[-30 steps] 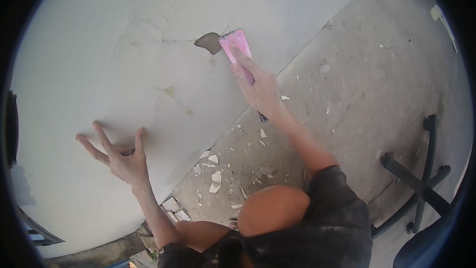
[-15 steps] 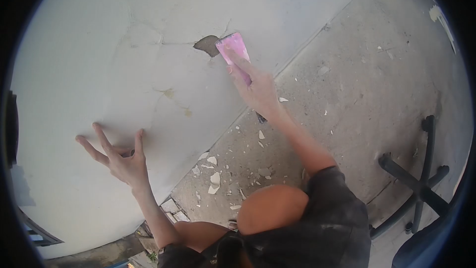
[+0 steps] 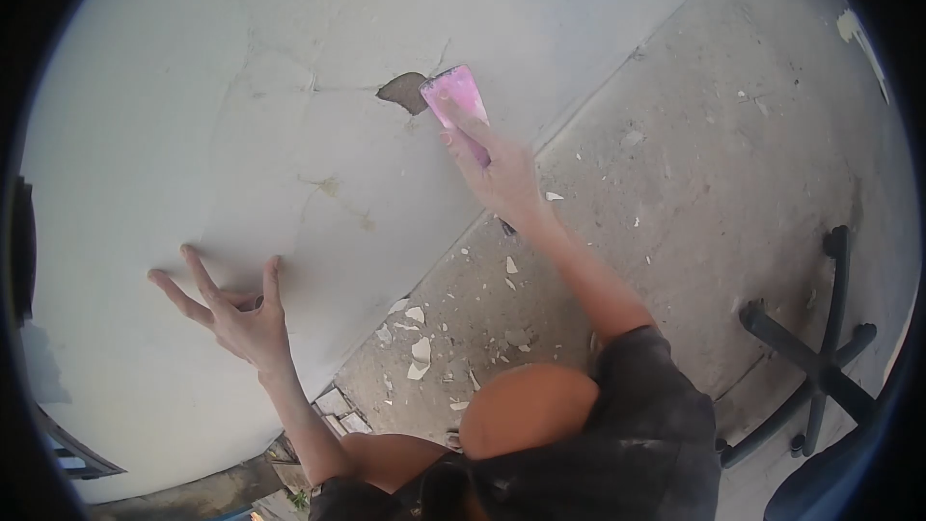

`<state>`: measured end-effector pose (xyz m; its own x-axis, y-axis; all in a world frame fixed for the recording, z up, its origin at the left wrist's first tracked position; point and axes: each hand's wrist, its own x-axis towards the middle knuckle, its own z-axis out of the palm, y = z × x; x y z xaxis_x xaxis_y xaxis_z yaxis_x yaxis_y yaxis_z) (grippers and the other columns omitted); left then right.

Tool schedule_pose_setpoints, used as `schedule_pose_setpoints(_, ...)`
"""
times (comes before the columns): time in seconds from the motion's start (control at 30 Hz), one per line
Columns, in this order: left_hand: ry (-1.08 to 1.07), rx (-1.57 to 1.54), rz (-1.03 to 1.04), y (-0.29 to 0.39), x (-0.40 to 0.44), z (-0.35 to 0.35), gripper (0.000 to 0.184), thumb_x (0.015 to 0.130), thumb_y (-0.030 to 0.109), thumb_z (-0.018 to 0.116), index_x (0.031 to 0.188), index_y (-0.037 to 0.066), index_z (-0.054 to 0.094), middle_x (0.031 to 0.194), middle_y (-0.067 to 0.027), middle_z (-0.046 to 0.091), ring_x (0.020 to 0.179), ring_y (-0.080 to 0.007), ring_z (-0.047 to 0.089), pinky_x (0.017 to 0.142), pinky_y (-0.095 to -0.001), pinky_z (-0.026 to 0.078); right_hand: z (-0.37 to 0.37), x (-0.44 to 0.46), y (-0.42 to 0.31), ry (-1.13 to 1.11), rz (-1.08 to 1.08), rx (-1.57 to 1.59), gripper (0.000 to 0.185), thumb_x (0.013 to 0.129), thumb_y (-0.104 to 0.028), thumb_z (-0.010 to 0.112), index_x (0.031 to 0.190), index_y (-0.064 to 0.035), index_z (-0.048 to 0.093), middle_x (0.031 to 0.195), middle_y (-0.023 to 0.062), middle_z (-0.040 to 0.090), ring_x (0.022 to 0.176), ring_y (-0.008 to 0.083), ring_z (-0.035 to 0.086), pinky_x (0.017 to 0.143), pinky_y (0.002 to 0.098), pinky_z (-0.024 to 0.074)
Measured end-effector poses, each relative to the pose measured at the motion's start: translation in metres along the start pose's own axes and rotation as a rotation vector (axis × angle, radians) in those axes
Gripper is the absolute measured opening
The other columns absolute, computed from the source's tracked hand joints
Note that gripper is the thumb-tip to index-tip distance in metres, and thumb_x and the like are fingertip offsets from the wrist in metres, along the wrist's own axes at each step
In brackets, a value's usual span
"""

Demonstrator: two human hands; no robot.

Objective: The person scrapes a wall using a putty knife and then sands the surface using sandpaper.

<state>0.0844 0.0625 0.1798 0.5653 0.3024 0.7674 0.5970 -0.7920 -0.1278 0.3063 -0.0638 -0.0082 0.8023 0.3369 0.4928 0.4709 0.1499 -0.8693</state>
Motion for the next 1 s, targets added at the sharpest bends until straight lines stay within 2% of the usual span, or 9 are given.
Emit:
schedule_pose_setpoints(0.07,-0.021,0.031,-0.002,0.002,-0.002,-0.005,0.090,0.067,0.030,0.086,0.144,0.022,0.040,0.155,-0.0174,0.014,0.080,-0.0110,0.061,0.045,-0.0210,0.043,-0.007,0.002,-0.013,-0.089,0.167,-0.019,0.042,0.094,-0.018,0.060,0.135,-0.0155,0.053,0.095,-0.0012,0.069,0.066,0.0037,0.051,0.064,0.0208,0.0459)
schedule_pose_setpoints(0.2,0.010,0.005,0.036,0.001,-0.001,0.000,0.091,0.067,0.031,0.085,0.145,0.022,0.039,0.156,-0.0172,0.013,0.081,-0.0105,0.061,0.045,-0.0210,0.043,-0.003,0.019,-0.012,0.054,0.018,0.335,0.047,0.097,-0.025,0.054,0.142,-0.0157,0.044,0.071,-0.0019,0.057,0.047,0.0038,0.044,0.046,0.0200,0.0406)
schedule_pose_setpoints(0.27,-0.018,-0.018,0.009,0.000,-0.004,-0.004,0.091,0.067,0.032,0.085,0.145,0.022,0.039,0.156,-0.0170,0.013,0.083,-0.0101,0.061,0.045,-0.0210,0.043,-0.031,0.042,-0.056,-0.025,0.401,0.709,0.051,0.099,-0.028,0.049,0.146,-0.0149,0.037,0.066,-0.0018,0.051,0.040,0.0037,0.039,0.039,0.0188,0.0350)
schedule_pose_setpoints(0.37,-0.066,0.007,-0.065,-0.002,-0.007,-0.005,0.093,0.066,0.033,0.086,0.145,0.022,0.038,0.156,-0.0165,0.013,0.085,-0.0095,0.061,0.045,-0.0211,0.043,-0.050,0.033,-0.062,-0.164,0.435,0.743,0.057,0.101,-0.032,0.041,0.151,-0.0127,0.021,0.060,-0.0025,0.040,0.036,0.0019,0.027,0.033,0.0180,0.0240)
schedule_pose_setpoints(0.67,-0.068,-0.019,-0.054,-0.002,-0.006,-0.005,0.094,0.066,0.033,0.085,0.146,0.024,0.037,0.156,-0.0160,0.013,0.077,-0.0111,0.061,0.045,-0.0211,0.045,-0.111,-0.028,-0.008,-0.009,1.103,1.600,0.026,0.101,-0.034,0.038,0.104,-0.0099,0.046,0.068,0.0010,0.046,0.037,0.0045,0.034,0.033,0.0174,0.0304)
schedule_pose_setpoints(0.73,-0.070,0.007,-0.049,0.001,-0.005,-0.006,0.094,0.066,0.032,0.085,0.146,0.024,0.037,0.156,-0.0160,0.012,0.077,-0.0115,0.061,0.045,-0.0213,0.045,-0.101,-0.030,-0.017,-0.259,0.864,1.377,0.034,0.101,-0.030,0.038,0.124,-0.0079,0.051,0.071,0.0008,0.047,0.042,0.0040,0.036,0.037,0.0180,0.0328)
schedule_pose_setpoints(0.83,-0.080,0.000,-0.062,0.003,-0.005,-0.008,0.092,0.065,0.029,0.085,0.144,0.022,0.039,0.156,-0.0172,0.011,0.107,-0.0194,0.055,0.046,-0.0210,0.049,-0.085,-0.033,-0.046,-0.103,0.586,0.390,0.046,0.101,-0.026,0.043,0.145,-0.0157,0.039,0.067,0.0027,0.048,0.051,0.0056,0.042,0.046,0.0201,0.0360)
schedule_pose_setpoints(0.87,-0.082,-0.012,-0.070,0.004,-0.004,-0.009,0.091,0.065,0.028,0.085,0.144,0.020,0.041,0.156,-0.0177,0.010,0.122,-0.0233,0.051,0.047,-0.0208,0.050,-0.078,-0.036,-0.041,-0.111,0.453,0.251,0.044,0.099,-0.023,0.046,0.142,-0.0154,0.044,0.067,0.0045,0.050,0.052,0.0071,0.044,0.048,0.0213,0.0372)
schedule_pose_setpoints(1.0,-0.090,-0.022,-0.093,0.004,-0.004,-0.008,0.092,0.065,0.029,0.085,0.144,0.022,0.039,0.156,-0.0170,0.010,0.111,-0.0203,0.054,0.047,-0.0213,0.049,-0.054,-0.037,-0.030,-0.063,0.047,-0.105,0.042,0.092,-0.007,0.055,0.133,-0.0135,0.055,0.075,0.0117,0.059,0.058,0.0133,0.051,0.055,0.0263,0.0420)
